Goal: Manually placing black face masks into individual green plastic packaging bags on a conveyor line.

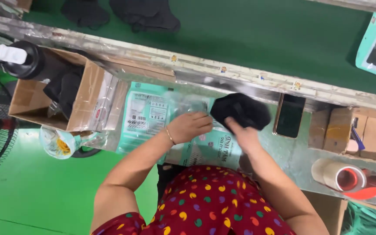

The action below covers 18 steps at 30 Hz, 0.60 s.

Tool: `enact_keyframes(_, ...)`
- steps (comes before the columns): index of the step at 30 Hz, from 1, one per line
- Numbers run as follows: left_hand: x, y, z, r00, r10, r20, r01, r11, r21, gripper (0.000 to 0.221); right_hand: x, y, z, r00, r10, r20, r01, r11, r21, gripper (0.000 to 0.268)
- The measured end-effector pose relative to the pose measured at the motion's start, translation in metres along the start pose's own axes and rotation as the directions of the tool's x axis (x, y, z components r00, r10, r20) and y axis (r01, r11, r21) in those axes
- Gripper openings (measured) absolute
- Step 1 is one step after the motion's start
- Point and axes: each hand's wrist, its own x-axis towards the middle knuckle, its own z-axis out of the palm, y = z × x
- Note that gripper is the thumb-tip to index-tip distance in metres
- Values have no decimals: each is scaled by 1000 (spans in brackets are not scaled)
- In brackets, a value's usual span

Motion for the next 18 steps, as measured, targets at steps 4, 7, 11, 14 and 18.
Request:
enact_keyframes(4,19,8,-18,996,91,11,-89,992,-92,41,-15,46,11,969,36,244,-18,997,-74,44)
enact_keyframes(7,34,4,-48,820,-430,-377,349,899,-264,49,-8,32,7,972,100,212,-163,939,302,51)
enact_keyframes(11,14,-1,-21,708,-653,-267,561,751,-350,16,-9,37,-3,963,-26,269,-46,966,255,38)
enact_keyframes(14,23,3,-35,670,-674,-309,600,738,-308,15,-7,8,-3,927,100,361,-141,986,90,32)
enact_keyframes(18,56,28,-44,856,-407,-318,354,911,-213,9,2,9,-1,677,140,723,429,723,-541,24)
